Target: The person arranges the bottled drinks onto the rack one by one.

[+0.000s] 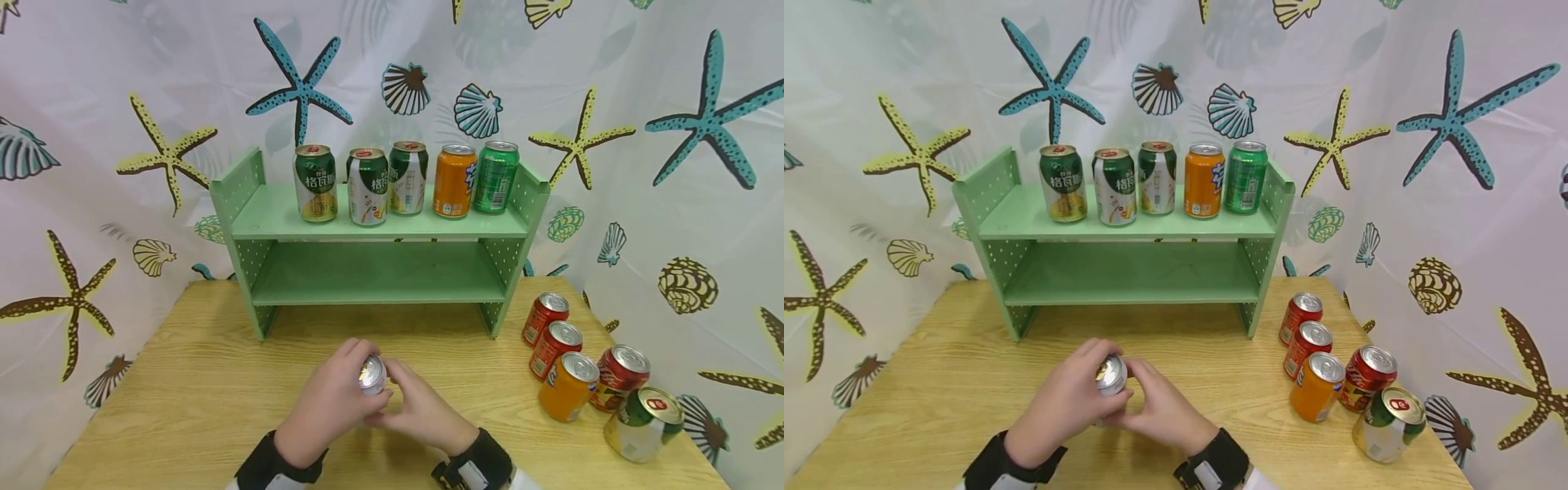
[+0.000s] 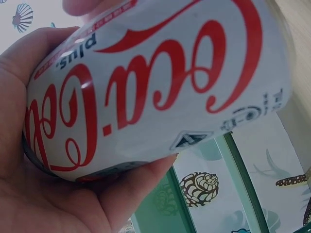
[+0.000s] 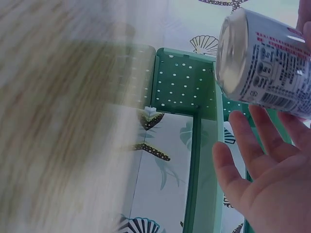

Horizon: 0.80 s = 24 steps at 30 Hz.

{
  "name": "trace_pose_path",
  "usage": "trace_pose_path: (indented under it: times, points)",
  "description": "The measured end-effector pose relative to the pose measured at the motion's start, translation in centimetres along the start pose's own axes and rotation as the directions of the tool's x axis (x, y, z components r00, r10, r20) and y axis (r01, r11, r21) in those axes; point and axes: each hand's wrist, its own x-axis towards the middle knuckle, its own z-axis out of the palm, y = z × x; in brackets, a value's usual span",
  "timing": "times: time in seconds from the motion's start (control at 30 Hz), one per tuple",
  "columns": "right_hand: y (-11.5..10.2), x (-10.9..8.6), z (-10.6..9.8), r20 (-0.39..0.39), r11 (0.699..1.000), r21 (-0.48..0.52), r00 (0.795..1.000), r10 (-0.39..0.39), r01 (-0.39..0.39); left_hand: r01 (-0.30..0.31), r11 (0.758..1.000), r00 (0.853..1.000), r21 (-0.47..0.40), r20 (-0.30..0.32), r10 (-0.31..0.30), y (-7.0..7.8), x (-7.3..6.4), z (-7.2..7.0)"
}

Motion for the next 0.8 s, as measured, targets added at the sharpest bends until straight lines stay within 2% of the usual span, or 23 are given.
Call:
trace_pose_path:
  times: [0.13, 0.33, 0.57, 0.8]
  points:
    - [-0.1, -0.1, 0.1, -0.002, 0.999, 0.046, 1.000, 0.004, -0.004, 0.000, 1.000, 1.000, -0.004, 0.003, 0.000, 0.1, 0.1, 0.2]
    - [-0.2, -0.2, 0.3, -0.026, 0.998, 0.047, 0.999, 0.032, -0.031, -0.012, 1.000, 1.000, 0.006, 0.009, 0.012, 0.2, 0.3, 0.7]
    - [-0.2, 0.0, 0.6, -0.054, 0.993, 0.107, 0.996, 0.065, -0.059, -0.023, 1.000, 1.000, 0.006, -0.006, 0.023, 0.3, 0.3, 1.1]
    - [0.0, -0.2, 1.0, -0.099, 0.996, 0.088, 0.995, 0.031, -0.022, -0.028, 1.000, 0.999, -0.012, -0.021, 0.028, 0.3, 0.2, 1.2]
